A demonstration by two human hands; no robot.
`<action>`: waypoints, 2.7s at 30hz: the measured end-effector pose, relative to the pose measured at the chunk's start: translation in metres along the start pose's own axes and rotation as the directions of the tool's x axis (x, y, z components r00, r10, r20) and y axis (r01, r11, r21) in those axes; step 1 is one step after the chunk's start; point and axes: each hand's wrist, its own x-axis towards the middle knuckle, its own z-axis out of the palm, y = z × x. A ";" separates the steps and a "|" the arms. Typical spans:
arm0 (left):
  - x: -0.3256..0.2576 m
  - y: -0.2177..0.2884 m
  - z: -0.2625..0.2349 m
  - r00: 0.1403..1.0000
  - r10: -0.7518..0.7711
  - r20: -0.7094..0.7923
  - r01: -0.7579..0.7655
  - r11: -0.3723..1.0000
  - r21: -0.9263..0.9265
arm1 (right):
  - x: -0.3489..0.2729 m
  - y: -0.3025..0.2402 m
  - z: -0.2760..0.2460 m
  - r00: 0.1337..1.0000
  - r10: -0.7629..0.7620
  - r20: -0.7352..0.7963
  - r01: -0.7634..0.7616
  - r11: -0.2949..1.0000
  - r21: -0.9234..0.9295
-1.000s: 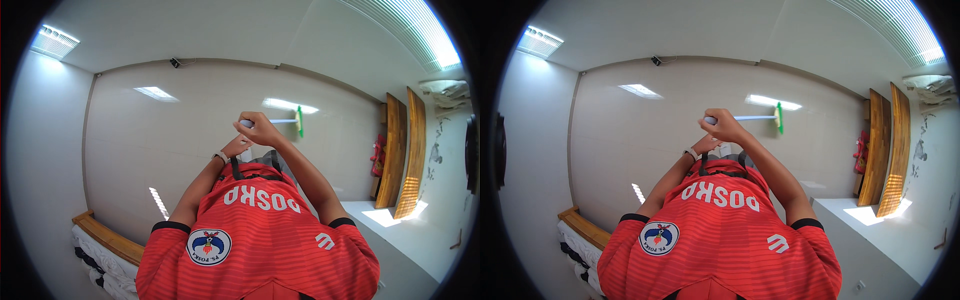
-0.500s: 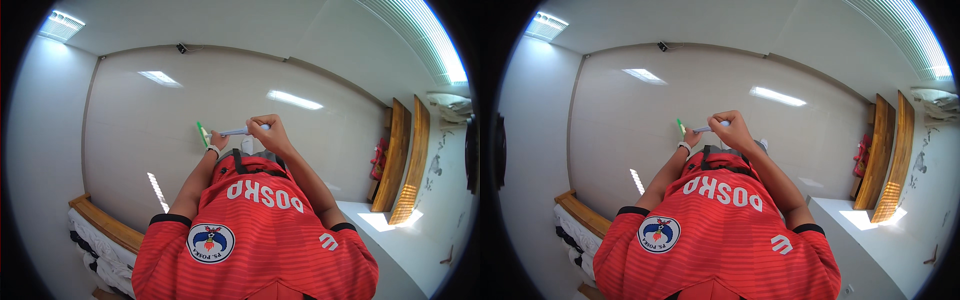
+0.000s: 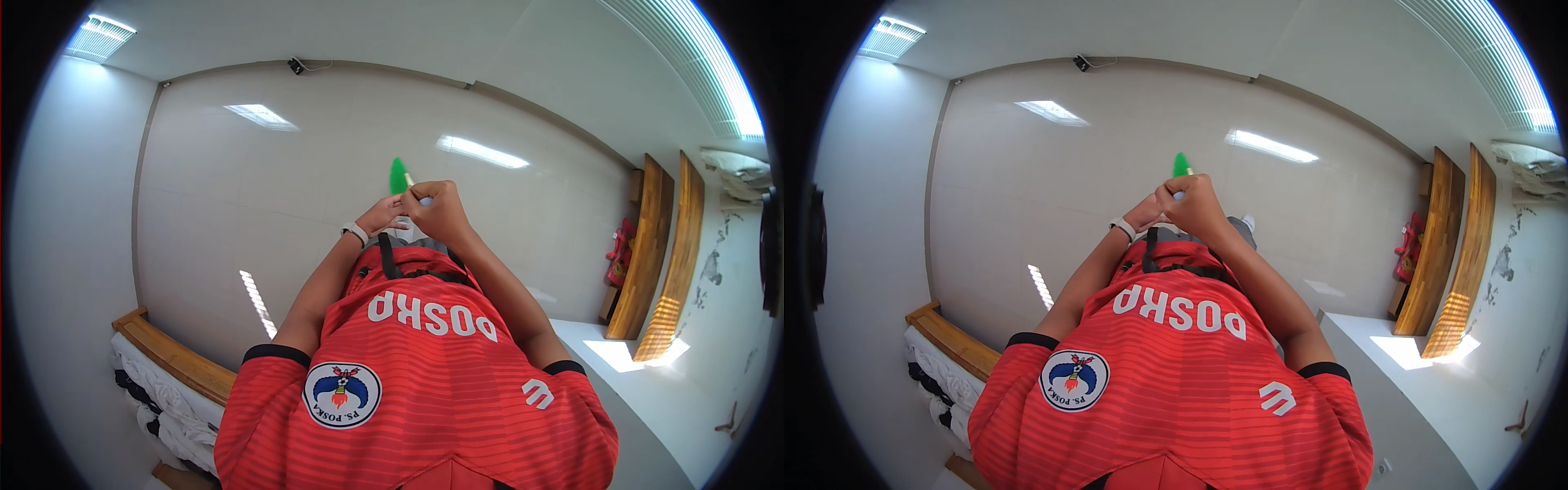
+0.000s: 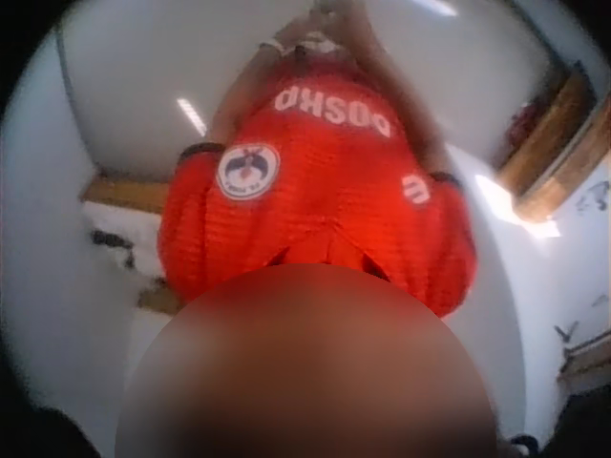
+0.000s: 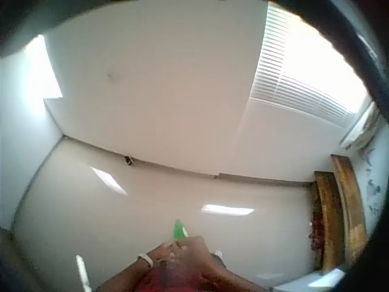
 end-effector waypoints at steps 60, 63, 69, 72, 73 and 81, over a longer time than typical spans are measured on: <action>0.052 -0.076 0.140 0.905 0.415 0.096 -0.385 0.700 0.602 | -0.069 0.036 -0.108 0.996 -0.091 0.021 0.093 0.985 -0.144; 0.049 -0.090 0.145 0.875 0.432 0.220 -0.477 0.684 0.552 | -0.071 0.038 -0.108 0.993 -0.085 0.078 0.099 0.976 -0.194; 0.045 -0.110 0.115 0.977 0.108 0.185 -0.211 0.630 0.747 | -0.067 0.099 -0.108 0.980 -0.058 0.191 0.127 0.919 -0.374; 0.038 -0.115 0.114 0.994 0.106 -0.008 -0.062 0.633 0.772 | -0.059 0.123 -0.114 0.990 -0.056 0.127 0.112 0.864 -0.491; 0.036 -0.116 0.115 0.992 0.127 -0.006 -0.078 0.641 0.764 | -0.057 0.123 -0.114 0.987 -0.033 0.155 0.109 0.850 -0.516; 0.044 -0.142 0.102 0.961 0.253 -0.109 -0.126 0.757 0.641 | -0.079 0.013 -0.069 0.958 -0.218 0.187 0.267 0.917 -0.297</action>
